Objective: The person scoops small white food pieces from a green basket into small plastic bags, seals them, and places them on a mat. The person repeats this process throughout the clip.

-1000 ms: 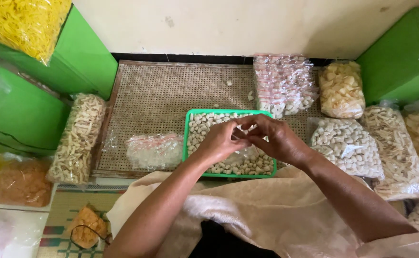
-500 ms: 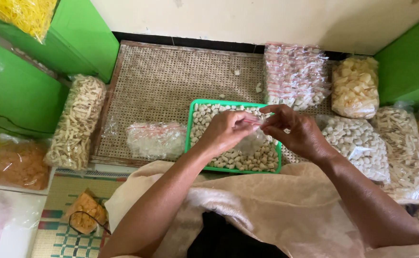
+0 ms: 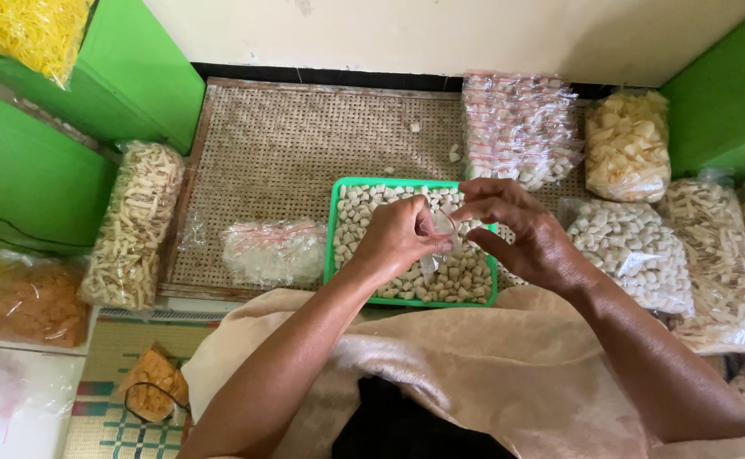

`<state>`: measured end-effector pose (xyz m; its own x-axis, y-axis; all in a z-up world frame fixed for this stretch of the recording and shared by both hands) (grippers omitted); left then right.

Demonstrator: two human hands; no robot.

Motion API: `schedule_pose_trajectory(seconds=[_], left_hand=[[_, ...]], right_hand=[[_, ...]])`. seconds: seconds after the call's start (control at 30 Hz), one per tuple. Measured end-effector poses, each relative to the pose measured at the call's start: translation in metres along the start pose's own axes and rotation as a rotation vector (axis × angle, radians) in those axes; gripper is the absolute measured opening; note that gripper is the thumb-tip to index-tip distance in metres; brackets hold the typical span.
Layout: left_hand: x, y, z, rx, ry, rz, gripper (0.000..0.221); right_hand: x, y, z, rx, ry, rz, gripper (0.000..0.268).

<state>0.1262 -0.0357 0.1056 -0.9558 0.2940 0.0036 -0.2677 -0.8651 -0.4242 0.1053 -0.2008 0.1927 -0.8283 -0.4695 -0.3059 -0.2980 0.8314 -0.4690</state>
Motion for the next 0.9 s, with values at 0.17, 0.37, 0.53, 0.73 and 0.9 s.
schedule_pose_trajectory(seconds=[0.17, 0.37, 0.53, 0.73, 0.9], left_hand=[[0.001, -0.004, 0.02, -0.067, 0.055, -0.05, 0.035], [0.0, -0.01, 0.03, -0.015, 0.071, -0.079, 0.031], [-0.004, -0.011, 0.03, -0.126, 0.096, -0.143, 0.012], [0.001, -0.015, 0.04, -0.215, 0.086, -0.115, 0.012], [0.008, -0.025, 0.052, -0.392, 0.165, -0.125, 0.025]], right_hand=[[0.0, 0.014, -0.003, 0.199, -0.015, -0.12, 0.02], [-0.001, 0.012, 0.01, 0.221, -0.025, -0.139, 0.011], [-0.013, -0.006, -0.004, 0.187, -0.054, -0.027, 0.005], [-0.005, -0.013, 0.004, 0.125, 0.068, 0.044, 0.014], [-0.004, -0.012, 0.002, 0.021, 0.047, 0.031, 0.011]])
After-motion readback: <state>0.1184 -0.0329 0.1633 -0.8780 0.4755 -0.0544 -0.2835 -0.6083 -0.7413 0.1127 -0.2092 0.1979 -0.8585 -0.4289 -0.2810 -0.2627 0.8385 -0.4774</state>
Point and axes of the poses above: each hand's wrist, its own x-axis away from the middle knuckle, its own y-axis out of the palm, z = x × y, the point moved 7 cm from there along -x, towards the middle knuckle, and after that the axes turned 8 degrees about -x, right-handed, at the moved point
